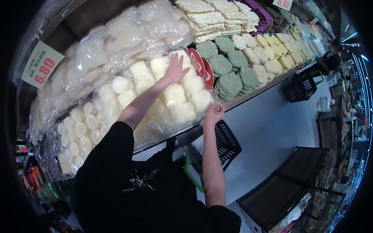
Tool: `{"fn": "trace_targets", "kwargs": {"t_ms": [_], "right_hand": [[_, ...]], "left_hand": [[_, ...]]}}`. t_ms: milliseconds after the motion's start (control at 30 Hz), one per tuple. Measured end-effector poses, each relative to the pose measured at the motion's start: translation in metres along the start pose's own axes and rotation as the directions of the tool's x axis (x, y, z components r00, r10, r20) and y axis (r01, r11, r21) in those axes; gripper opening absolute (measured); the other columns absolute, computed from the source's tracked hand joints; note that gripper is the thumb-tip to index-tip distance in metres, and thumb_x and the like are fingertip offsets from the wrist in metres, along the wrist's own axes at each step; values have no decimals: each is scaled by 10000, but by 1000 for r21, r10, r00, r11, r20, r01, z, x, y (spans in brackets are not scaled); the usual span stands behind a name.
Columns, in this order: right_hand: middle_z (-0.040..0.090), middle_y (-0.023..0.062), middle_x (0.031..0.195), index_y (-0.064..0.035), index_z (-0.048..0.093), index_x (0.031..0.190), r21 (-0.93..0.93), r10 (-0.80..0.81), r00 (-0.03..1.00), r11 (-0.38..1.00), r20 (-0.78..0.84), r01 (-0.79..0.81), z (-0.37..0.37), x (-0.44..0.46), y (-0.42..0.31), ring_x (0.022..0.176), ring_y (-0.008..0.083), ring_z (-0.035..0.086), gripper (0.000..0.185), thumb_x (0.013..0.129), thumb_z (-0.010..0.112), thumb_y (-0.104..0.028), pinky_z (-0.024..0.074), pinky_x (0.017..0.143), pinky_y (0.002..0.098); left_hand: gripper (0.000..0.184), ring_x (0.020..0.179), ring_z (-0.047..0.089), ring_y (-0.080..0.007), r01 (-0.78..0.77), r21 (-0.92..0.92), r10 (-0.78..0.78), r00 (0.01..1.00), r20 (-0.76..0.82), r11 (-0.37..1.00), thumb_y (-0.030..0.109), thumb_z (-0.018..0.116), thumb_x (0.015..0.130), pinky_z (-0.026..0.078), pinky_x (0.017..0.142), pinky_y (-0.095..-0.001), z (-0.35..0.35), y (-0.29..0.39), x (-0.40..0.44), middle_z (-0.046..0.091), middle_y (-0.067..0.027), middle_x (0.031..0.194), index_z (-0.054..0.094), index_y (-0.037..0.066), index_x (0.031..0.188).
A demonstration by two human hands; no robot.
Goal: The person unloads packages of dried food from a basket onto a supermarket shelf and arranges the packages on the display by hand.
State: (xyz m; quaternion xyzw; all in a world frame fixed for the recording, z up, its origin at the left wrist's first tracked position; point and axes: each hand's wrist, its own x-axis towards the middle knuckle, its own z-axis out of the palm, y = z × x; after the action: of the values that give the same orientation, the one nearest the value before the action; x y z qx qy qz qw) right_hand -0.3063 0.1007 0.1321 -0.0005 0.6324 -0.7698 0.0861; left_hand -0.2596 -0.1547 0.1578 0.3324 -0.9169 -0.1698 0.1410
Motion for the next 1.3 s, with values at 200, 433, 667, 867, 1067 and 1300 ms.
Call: {"fn": "trace_targets", "kwargs": {"t_ms": [200,433,667,867,1067,1300], "right_hand": [[601,59,972,-34,479,1105,-121,118,977,988,176,-98,-14,15,2,766,120,572,334,836,676,-22,470,594,255],[620,111,1013,-4,491,1216,-612,-69,959,757,274,229,-11,20,9,882,185,600,459,822,699,-115,484,813,311],[564,133,1064,-17,404,1296,-420,0,986,905,164,70,-120,-64,3,912,182,572,549,815,667,-42,483,836,300],[641,39,874,8,623,1032,-534,465,835,804,295,-260,-303,-179,66,812,117,607,226,807,644,19,485,760,239],[662,42,857,5,669,1013,-575,535,790,762,299,-298,-301,-231,58,779,120,615,213,842,677,-120,488,726,245],[633,90,701,47,659,992,-656,394,732,749,557,96,-288,-231,69,576,110,578,284,899,629,-220,492,588,281]], "left_hand": [[764,1433,110,-386,-37,181,31,999,36,983,572,400,927,155,1153,-490,-9,5,-10,213,-243,1514,299,19,1445],[745,1426,155,-372,-38,461,3,997,76,887,589,379,925,141,1154,-496,-18,13,1,259,-215,1505,330,52,1438],[703,1433,144,-354,-141,256,109,985,135,956,571,353,938,131,1157,-503,-8,6,-7,201,-185,1536,264,136,1482],[611,1400,232,-367,-307,57,287,931,226,950,472,445,936,196,1148,-468,-30,41,-86,296,-216,1484,380,102,1418],[337,1182,481,-330,-498,-354,563,820,104,792,171,620,838,373,1028,-416,-64,99,-240,536,-171,1213,588,34,1145],[233,1057,545,-285,-363,-391,474,847,239,846,132,602,838,430,946,-401,-73,87,-395,590,-108,1074,614,33,1049]]}}
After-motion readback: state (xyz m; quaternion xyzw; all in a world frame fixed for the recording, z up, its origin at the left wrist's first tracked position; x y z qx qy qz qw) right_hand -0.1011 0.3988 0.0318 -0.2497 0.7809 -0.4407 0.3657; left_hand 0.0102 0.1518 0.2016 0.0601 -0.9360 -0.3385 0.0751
